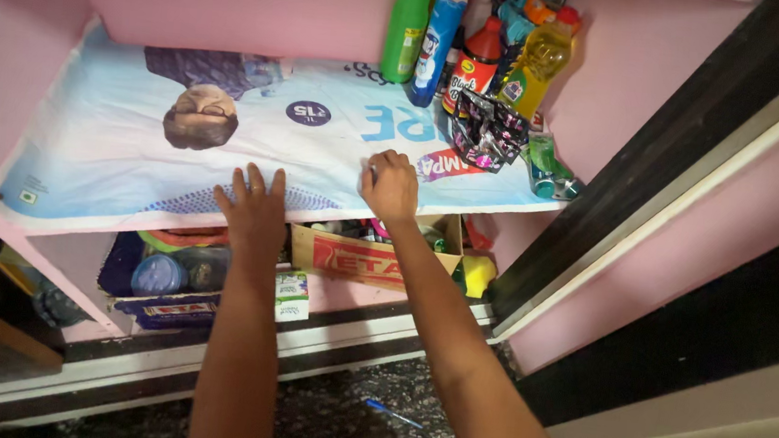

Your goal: The person smooths a paper liner on a closet shelf, removes cleaning bottles and supply packets from the shelf, and organizes them on the floor by hand.

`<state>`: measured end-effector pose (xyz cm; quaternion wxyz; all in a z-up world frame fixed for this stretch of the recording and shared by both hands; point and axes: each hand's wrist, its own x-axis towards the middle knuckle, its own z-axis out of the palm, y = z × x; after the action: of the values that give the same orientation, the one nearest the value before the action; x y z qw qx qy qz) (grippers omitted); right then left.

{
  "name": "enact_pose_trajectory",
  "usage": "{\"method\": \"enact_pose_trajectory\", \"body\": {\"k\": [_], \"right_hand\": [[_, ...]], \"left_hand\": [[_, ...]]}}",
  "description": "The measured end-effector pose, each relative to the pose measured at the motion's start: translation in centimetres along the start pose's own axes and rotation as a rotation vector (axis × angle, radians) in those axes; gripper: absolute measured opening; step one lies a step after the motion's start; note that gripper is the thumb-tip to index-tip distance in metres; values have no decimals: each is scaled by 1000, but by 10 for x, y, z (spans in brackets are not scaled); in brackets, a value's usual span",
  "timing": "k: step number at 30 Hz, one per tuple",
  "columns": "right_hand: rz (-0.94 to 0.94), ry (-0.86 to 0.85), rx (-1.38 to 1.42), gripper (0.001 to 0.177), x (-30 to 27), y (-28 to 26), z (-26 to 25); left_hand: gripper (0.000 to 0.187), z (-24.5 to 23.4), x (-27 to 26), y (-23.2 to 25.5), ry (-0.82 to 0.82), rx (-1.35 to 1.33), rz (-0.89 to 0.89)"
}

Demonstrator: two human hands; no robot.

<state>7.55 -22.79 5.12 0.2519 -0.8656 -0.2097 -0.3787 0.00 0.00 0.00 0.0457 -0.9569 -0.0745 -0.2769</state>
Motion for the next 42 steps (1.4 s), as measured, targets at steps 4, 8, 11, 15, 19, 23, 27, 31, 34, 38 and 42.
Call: {"method": "enact_pose_trajectory", "body": {"k": [4, 8, 11, 15, 19, 23, 27, 31, 34, 38, 42], "right_hand": [[-34, 41, -81, 14, 4, -5, 1], [-51, 58, -82, 16, 1, -7, 0], [-24, -3, -121, 19, 3, -4, 3], [-49, 19, -110, 17, 0, -4, 4], [-91, 24, -89, 15, 1, -6, 3], [-75, -7, -101, 15, 0, -4, 6], [-96, -25, -70, 10, 1, 3, 7], [-102, -27, -59, 8, 1, 2, 4], [-95, -32, -87, 9, 1, 3, 7], [-95, 0, -96, 8, 3, 5, 12], [-112, -25, -132, 7, -7, 11, 13]], "left_hand": [[60, 3, 7, -1, -23, -40, -8], [62, 7, 8, -2, -42, -46, 2], [60, 13, 6, -5, -37, -102, 13], [56, 18, 6, -4, -47, -153, 18], [54, 17, 9, -2, -34, -191, 11], [52, 18, 9, -1, -78, -241, 2], [57, 21, 8, -1, -31, -225, 21], [67, 15, 10, -2, -51, -159, 42], [63, 16, 9, -1, -78, -223, 45], [62, 17, 9, -6, -14, -252, 73], [52, 17, -1, -9, 51, -300, 105]]}}
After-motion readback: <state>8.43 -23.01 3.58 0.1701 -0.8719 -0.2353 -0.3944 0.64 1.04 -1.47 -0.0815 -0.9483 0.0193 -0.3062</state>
